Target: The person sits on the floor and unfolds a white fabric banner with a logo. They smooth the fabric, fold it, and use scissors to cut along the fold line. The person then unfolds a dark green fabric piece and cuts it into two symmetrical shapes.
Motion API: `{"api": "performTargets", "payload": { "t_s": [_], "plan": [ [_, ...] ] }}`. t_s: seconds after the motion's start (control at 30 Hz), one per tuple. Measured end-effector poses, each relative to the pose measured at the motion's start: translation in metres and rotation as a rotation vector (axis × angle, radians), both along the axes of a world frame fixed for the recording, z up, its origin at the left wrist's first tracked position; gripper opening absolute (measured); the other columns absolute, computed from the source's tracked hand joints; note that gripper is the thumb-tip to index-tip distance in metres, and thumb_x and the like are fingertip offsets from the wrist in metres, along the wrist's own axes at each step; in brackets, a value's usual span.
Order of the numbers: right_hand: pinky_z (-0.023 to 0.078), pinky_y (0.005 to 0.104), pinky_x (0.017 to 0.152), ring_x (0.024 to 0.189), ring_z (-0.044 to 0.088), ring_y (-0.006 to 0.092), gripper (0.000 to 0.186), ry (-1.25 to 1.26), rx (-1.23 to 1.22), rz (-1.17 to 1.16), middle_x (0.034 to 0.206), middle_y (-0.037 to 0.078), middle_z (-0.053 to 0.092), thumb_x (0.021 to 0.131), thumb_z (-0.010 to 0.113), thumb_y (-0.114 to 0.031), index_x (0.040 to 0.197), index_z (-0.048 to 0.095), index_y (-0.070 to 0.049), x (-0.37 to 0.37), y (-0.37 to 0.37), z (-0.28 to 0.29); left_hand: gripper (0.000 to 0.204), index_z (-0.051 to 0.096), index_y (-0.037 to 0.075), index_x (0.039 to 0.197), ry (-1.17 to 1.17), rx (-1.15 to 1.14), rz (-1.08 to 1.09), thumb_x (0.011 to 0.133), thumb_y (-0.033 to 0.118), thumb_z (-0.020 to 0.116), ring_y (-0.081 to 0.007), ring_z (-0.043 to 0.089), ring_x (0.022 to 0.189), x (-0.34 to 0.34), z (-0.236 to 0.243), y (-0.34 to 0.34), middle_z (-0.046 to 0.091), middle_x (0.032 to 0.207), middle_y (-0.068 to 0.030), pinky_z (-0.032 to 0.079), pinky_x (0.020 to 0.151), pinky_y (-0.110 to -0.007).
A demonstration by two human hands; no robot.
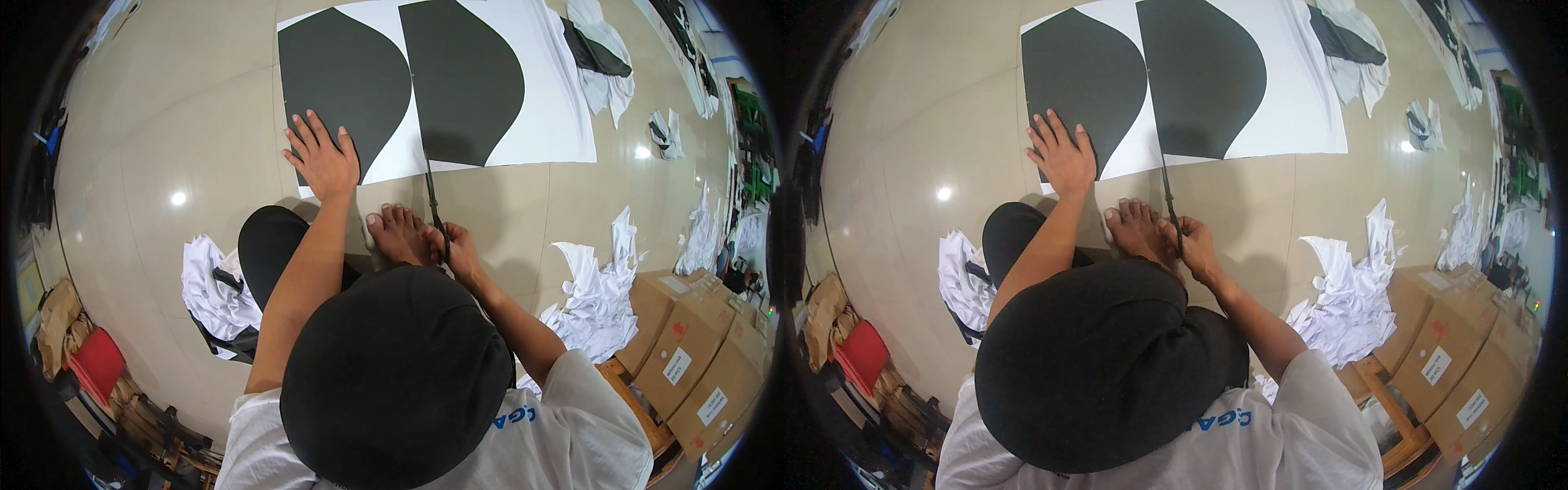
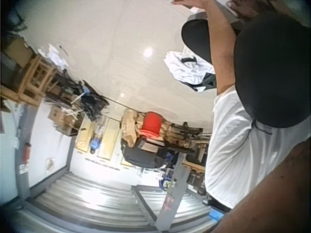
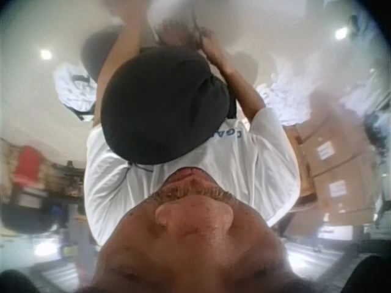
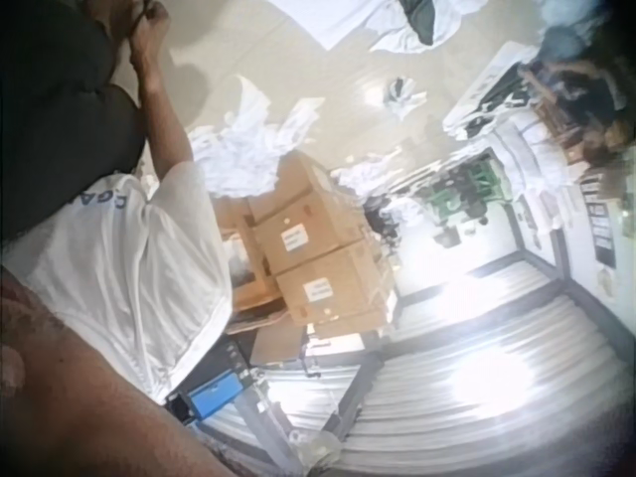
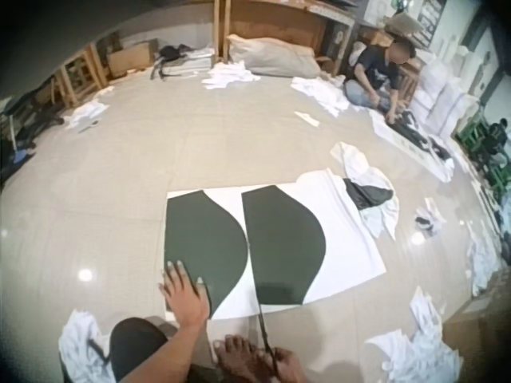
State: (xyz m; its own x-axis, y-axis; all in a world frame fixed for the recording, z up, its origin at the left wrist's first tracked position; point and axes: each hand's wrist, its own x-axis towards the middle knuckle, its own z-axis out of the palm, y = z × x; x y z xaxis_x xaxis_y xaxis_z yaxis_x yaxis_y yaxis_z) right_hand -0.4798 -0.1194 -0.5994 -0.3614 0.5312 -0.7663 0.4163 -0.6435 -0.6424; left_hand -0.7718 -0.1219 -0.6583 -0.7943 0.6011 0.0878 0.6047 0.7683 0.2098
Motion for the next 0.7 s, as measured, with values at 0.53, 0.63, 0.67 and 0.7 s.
{"api": "performTargets", "payload": {
  "t_s": [0.53, 0.63, 0.67, 0.7],
  "plan": [
    [0.046, 0.0257, 0.055, 0.06, 0.059, 0.0085, 0.039, 0.017, -0.001, -0.03, 0.072, 0.002, 0.065, 0.093, 0.081, -0.038, 0.082, 0.063, -0.006, 0.0011, -0.0002, -0.0028, 0.074, 0.023, 0.006, 0.169, -0.043, -0.007, -0.005, 0.109, 0.046, 0.038, -0.0433, 0.01, 0.163, 0.0007, 0.0007, 0.0012, 0.017, 0.176, -0.0211, 0.005, 0.129, -0.063],
    [0.044, 0.025, 0.054, 0.059, 0.059, 0.0082, 0.037, 0.028, -0.003, -0.034, 0.071, 0.001, 0.064, 0.094, 0.08, -0.038, 0.084, 0.064, -0.005, 0.0008, -0.0006, -0.0032, 0.074, 0.023, 0.006, 0.169, -0.047, -0.002, -0.006, 0.109, 0.046, 0.038, -0.0434, 0.01, 0.163, 0.0011, 0.0017, 0.0014, 0.017, 0.176, -0.0213, 0.005, 0.129, -0.063],
    [0.043, 0.0244, 0.054, 0.059, 0.058, 0.0078, 0.036, 0.027, -0.005, -0.036, 0.07, 0.001, 0.064, 0.095, 0.079, -0.037, 0.085, 0.065, -0.005, -0.0002, -0.0009, -0.0018, 0.074, 0.023, 0.006, 0.169, -0.05, -0.004, -0.007, 0.109, 0.046, 0.038, -0.0434, 0.01, 0.163, 0.0012, 0.0021, 0.0015, 0.017, 0.176, -0.0213, 0.005, 0.129, -0.063],
    [0.042, 0.0238, 0.054, 0.058, 0.058, 0.0075, 0.035, 0.026, -0.007, -0.038, 0.069, 0.0, 0.064, 0.095, 0.078, -0.037, 0.087, 0.067, -0.005, -0.0009, -0.0013, -0.0012, 0.074, 0.023, 0.006, 0.169, -0.053, -0.005, -0.007, 0.109, 0.046, 0.038, -0.0435, 0.01, 0.163, 0.0013, 0.0025, 0.0016, 0.017, 0.176, -0.0214, 0.005, 0.129, -0.063]
  ]
}}
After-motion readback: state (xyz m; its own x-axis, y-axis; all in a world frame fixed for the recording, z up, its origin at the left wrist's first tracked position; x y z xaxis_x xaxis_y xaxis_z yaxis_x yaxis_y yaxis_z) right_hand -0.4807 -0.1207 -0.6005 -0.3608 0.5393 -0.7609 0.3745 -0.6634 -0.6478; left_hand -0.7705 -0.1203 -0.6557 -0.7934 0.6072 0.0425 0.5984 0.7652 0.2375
